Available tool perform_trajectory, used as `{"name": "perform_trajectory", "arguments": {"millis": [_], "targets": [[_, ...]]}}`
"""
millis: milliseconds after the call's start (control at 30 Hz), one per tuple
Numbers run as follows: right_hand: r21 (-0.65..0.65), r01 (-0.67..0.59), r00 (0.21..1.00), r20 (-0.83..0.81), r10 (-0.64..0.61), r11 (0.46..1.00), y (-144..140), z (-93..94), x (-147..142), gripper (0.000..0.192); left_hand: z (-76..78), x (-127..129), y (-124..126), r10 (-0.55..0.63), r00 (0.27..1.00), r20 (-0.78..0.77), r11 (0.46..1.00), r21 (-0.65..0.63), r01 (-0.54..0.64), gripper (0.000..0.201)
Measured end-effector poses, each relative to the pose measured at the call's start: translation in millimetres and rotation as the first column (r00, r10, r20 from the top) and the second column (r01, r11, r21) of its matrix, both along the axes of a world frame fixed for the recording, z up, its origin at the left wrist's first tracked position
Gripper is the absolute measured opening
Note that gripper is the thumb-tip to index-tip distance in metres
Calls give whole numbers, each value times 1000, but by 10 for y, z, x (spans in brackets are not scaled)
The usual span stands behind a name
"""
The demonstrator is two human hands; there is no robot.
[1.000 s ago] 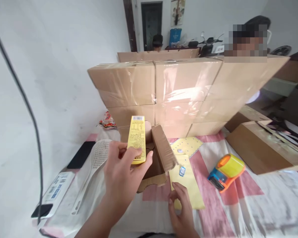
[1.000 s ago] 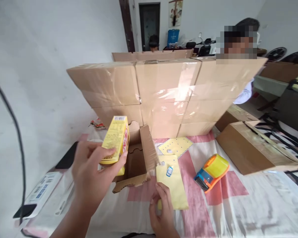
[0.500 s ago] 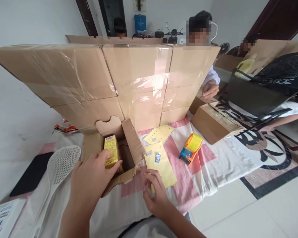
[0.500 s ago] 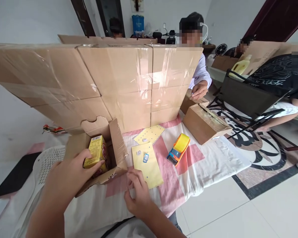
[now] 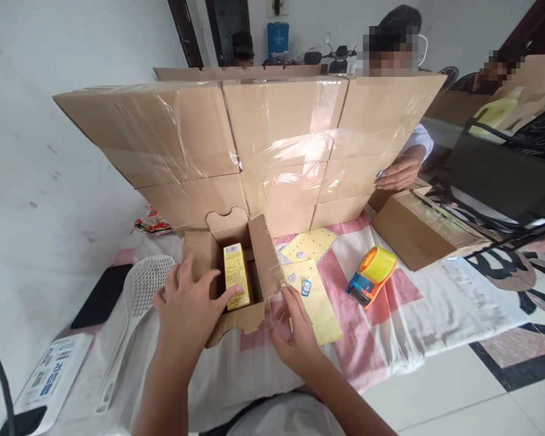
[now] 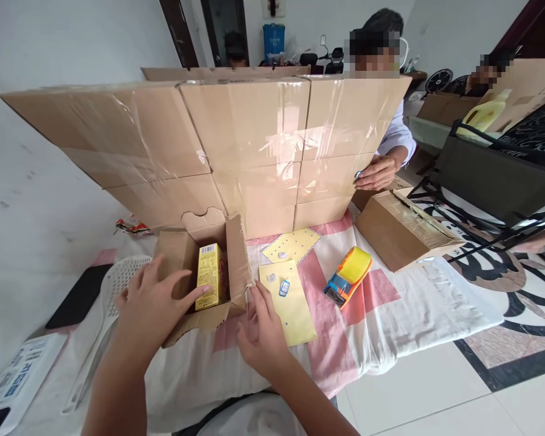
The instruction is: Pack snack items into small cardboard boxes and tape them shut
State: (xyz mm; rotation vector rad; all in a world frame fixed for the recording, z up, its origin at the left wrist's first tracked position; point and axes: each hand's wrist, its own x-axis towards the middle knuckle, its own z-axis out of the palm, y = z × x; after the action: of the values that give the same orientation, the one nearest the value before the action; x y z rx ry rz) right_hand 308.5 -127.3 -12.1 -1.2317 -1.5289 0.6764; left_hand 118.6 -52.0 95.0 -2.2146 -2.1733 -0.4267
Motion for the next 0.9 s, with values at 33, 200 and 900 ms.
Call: {"name": "perform_trajectory", "arguments": {"millis": [33, 200, 900], "targets": [[-19, -27, 999, 22, 27, 999, 33, 64, -29, 65, -20, -27, 33, 42, 998, 37, 999, -10, -42, 53], [-76, -194, 978, 65, 199, 978, -104, 247, -301, 52, 37, -353, 365, -62, 981, 184, 997, -36, 69, 71], [-168, -220, 948, -267, 171, 961, 235, 228, 258, 65, 115, -968, 100, 111, 391, 914, 916, 58, -396, 32]]}}
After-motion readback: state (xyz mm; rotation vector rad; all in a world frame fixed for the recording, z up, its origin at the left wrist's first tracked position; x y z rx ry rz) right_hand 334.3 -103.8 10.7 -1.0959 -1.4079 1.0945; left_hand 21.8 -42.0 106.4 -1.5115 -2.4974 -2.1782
